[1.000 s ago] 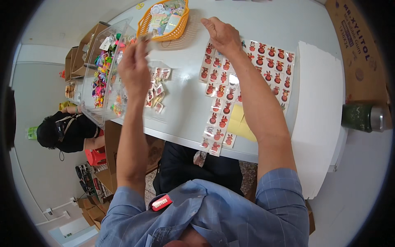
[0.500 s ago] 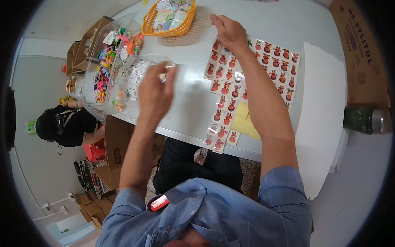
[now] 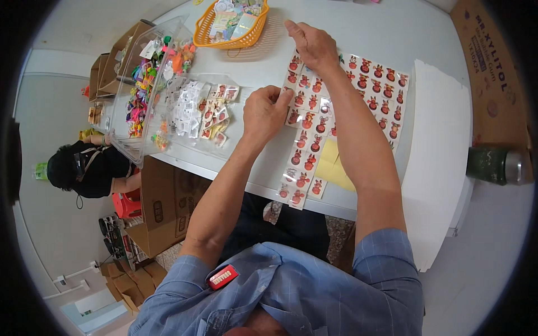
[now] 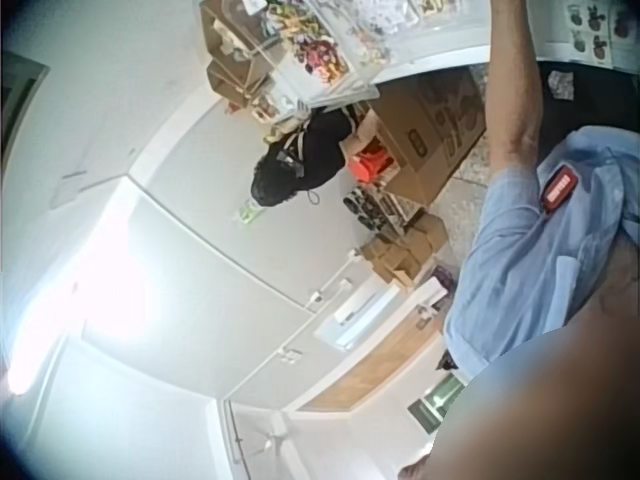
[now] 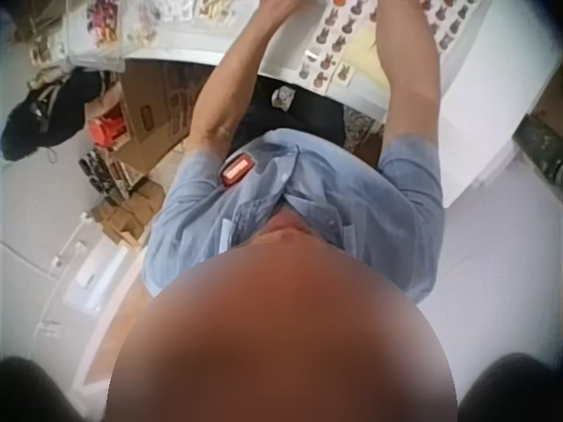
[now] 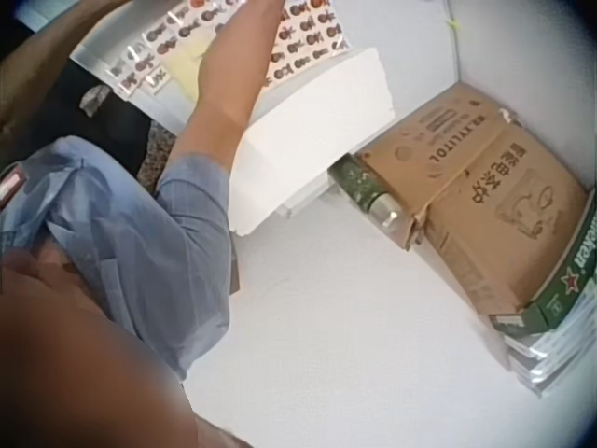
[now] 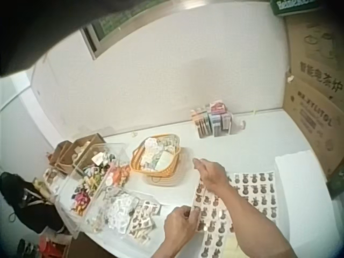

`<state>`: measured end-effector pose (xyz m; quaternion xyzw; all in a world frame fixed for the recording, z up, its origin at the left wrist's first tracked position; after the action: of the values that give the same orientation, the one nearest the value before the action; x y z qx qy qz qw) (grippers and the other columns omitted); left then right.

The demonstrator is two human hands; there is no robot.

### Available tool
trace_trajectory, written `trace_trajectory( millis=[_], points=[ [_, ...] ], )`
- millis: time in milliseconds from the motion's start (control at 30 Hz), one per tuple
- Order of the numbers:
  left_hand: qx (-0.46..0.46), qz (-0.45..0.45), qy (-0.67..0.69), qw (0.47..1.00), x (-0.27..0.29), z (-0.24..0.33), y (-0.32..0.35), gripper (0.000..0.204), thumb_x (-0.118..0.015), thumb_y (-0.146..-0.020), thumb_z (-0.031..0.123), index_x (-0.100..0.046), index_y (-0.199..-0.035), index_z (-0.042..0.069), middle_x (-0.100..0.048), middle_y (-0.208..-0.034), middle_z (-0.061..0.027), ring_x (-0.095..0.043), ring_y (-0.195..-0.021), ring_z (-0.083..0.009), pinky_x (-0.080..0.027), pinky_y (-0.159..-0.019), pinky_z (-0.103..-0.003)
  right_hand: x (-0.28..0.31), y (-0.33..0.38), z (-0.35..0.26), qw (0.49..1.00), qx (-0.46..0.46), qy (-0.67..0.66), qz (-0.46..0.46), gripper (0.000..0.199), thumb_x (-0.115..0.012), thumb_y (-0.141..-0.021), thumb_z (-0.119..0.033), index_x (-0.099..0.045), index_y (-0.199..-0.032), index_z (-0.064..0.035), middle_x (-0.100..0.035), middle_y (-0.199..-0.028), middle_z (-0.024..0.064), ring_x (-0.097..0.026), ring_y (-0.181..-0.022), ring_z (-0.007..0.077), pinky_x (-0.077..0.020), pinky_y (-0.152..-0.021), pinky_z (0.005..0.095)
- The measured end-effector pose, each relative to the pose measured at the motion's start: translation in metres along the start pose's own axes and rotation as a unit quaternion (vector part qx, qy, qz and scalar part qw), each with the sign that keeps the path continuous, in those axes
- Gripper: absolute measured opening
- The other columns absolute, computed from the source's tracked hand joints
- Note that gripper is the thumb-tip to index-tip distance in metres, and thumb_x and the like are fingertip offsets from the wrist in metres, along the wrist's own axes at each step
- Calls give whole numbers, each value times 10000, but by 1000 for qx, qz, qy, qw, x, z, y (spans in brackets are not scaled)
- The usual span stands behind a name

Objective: Applying small stickers to individual objects on a workbench.

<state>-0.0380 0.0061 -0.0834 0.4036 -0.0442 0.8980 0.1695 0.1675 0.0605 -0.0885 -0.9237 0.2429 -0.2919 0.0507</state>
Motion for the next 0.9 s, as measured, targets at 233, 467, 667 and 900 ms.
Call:
trace_trajectory(
  millis=[233,467,667,900],
  points=[
    [-26,17,-79,996,0,7,5,366,-681,-939,340,-730,-884,-19,-711,-826,-177,-693,-740,-368,-540,-704,-459,-3,0,-9,999,41,34,0,608,-472,-1008,-630,-744,-917,-94,-675,-764,141,-679,-798,361,-521,-770,477],
    [-95,88,-160,979,1,21,23,298,-659,-956,310,-657,-983,13,-613,-1010,-171,-667,-891,-344,-569,-704,-474,-15,12,-42,962,108,184,-168,491,-692,-908,-526,-730,-822,-44,-656,-956,106,-618,-962,283,-505,-836,410],
    [-105,115,-124,980,-1,20,27,305,-672,-944,300,-650,-1026,8,-595,-1117,-161,-646,-984,-333,-570,-720,-466,-20,17,-39,958,152,218,-111,528,-734,-862,-539,-692,-781,-19,-633,-958,115,-621,-956,283,-499,-818,415],
    [-81,136,-60,986,6,8,27,363,-748,-885,309,-690,-1082,10,-651,-1173,-141,-679,-995,-318,-545,-835,-458,-21,13,-43,970,110,184,-111,541,-725,-862,-529,-663,-679,-23,-646,-773,159,-635,-723,313,-507,-714,446]
  ],
)
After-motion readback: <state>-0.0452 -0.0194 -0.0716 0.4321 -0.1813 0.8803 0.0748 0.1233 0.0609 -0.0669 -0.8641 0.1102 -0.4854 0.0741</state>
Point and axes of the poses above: each hand's wrist, its own y-axis away from the middle knuckle, its own x-axis out of the back of the hand, z = x × y, the point moved 10 cm from there along -y, towards the middle knuckle
